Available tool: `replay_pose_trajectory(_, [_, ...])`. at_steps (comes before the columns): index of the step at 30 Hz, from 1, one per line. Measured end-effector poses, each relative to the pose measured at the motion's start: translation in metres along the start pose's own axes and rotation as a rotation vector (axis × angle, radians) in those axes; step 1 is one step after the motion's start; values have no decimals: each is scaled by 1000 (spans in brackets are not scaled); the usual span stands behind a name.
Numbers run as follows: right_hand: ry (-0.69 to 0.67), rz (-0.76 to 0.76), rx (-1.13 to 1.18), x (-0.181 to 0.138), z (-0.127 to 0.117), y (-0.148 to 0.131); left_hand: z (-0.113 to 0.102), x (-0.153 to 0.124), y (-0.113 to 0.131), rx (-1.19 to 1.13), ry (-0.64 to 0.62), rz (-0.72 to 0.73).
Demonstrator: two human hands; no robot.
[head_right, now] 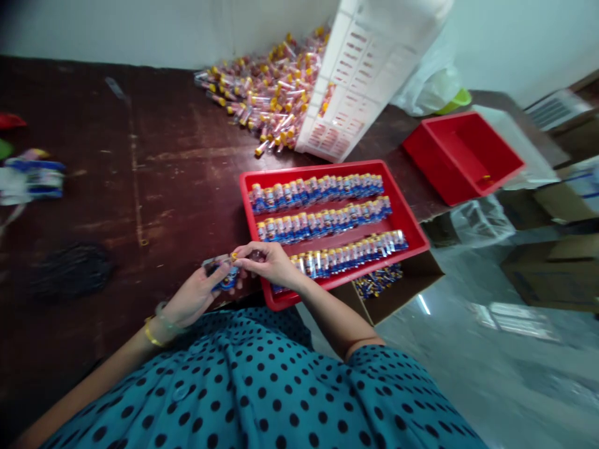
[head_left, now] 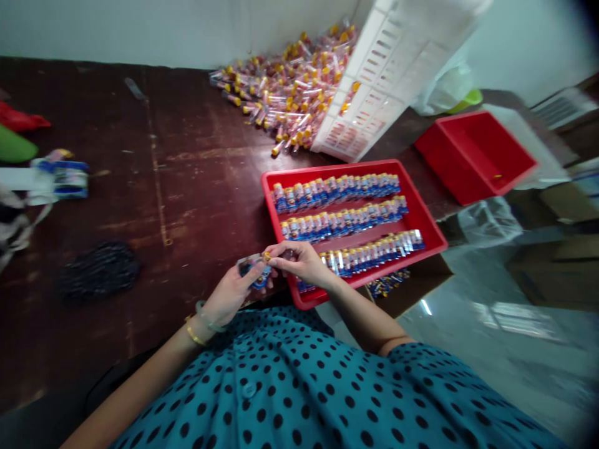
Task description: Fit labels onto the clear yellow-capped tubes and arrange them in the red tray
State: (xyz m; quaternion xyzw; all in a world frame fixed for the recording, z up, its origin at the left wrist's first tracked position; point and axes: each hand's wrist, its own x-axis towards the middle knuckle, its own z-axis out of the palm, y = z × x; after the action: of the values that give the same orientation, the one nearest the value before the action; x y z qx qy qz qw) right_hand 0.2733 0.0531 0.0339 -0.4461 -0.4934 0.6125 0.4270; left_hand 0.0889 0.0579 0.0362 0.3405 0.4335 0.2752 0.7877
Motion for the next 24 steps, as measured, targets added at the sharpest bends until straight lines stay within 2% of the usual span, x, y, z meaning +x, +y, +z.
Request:
replay_pose_trajectory(2, [149, -57, -74, 0, -31, -9, -2, 3, 3, -10, 17, -30])
replay_pose_trajectory(3, [260, -92, -149, -3, -56, -16, -5, 5, 3, -25, 48, -31])
replay_pose_trajectory(6, [701, -131, -541, -24, -158, -52, -14, 12, 2, -9, 97, -70])
replay_pose_trajectory(7, [865, -90, -727, -37, -194, -65, -17, 14, 1, -1, 106, -83])
replay_pose_trajectory(8, [1009, 23, -935, -50, -227, -77, -20, 15, 0, 10, 109, -98])
replay_pose_trajectory(9, [1073, 209, -1125, -63, -255, -86, -23, 15, -2, 19, 106, -114])
replay_pose_trajectory(10, [1110, 282, -1167, -76, -277, -91, -24, 15, -3, 27, 98, -129])
replay_pose_trajectory(12, [1118, 418, -1206, -95, -306, -93, -26, 14, -5, 38, 73, -153])
replay_pose_trajectory(15, [1097, 529, -1180, -109, -317, -85, -25, 14, -8, 44, 72, -139])
replay_pose_trajectory(19, [1092, 534, -1141, -102, -306, -80, -22, 18, -10, 33, 65, -104])
replay_pose_trajectory(21, [1022, 462, -1091, -85, -290, -77, -17, 21, -9, 52, 26, -100])
replay_pose_trajectory(24, [741, 327, -968, -48, -239, -61, -4, 24, -8, 70, 24, -35])
